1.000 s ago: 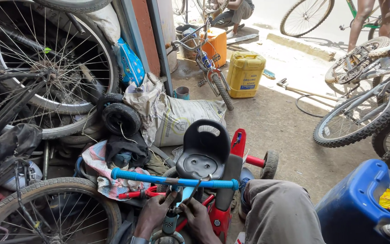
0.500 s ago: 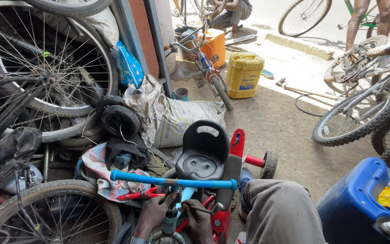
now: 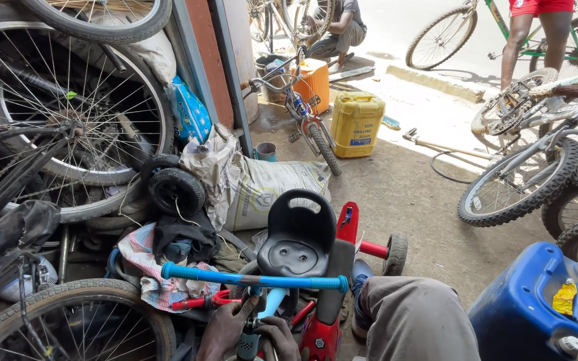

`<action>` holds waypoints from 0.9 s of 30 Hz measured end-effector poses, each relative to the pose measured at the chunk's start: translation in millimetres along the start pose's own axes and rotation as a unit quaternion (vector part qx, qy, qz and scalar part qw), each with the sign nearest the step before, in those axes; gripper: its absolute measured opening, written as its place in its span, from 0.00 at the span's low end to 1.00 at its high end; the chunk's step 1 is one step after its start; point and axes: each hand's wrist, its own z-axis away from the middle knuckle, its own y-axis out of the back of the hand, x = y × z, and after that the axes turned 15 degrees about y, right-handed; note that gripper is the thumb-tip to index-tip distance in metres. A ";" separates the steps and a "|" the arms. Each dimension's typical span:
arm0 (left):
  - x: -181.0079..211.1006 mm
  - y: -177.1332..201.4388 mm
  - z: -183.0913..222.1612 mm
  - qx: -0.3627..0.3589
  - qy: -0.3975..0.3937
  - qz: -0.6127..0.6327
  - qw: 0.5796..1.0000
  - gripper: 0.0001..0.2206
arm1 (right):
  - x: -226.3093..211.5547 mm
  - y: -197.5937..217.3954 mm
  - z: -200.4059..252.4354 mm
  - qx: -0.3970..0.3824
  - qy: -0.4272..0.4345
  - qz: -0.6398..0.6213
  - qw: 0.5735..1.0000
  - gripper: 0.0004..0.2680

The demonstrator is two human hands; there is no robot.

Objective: Repairing a tricycle by assembling the front wheel and frame using a wrench and a metal bar

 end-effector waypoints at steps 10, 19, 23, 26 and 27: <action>-1.6 -2.6 -0.9 0.010 -0.016 0.005 1.000 0.35 | 52.2 -22.5 29.2 -0.050 0.016 0.024 0.998 0.20; -3.2 -5.5 -2.0 -0.008 -0.006 -0.001 1.000 0.34 | 15.7 5.6 -7.6 -0.096 0.030 0.043 0.994 0.16; -2.0 -3.7 -0.4 -0.007 -0.010 -0.003 1.000 0.33 | 36.0 4.3 -15.5 -0.189 -0.074 0.069 0.977 0.14; -0.9 -3.4 -1.9 -0.006 -0.006 -0.007 1.000 0.34 | 20.5 -1.2 -9.0 -0.156 -0.033 0.069 0.985 0.14; -0.9 -3.6 -2.2 -0.005 -0.002 -0.012 1.000 0.35 | 10.3 -3.2 -5.2 -0.099 0.019 0.069 0.993 0.16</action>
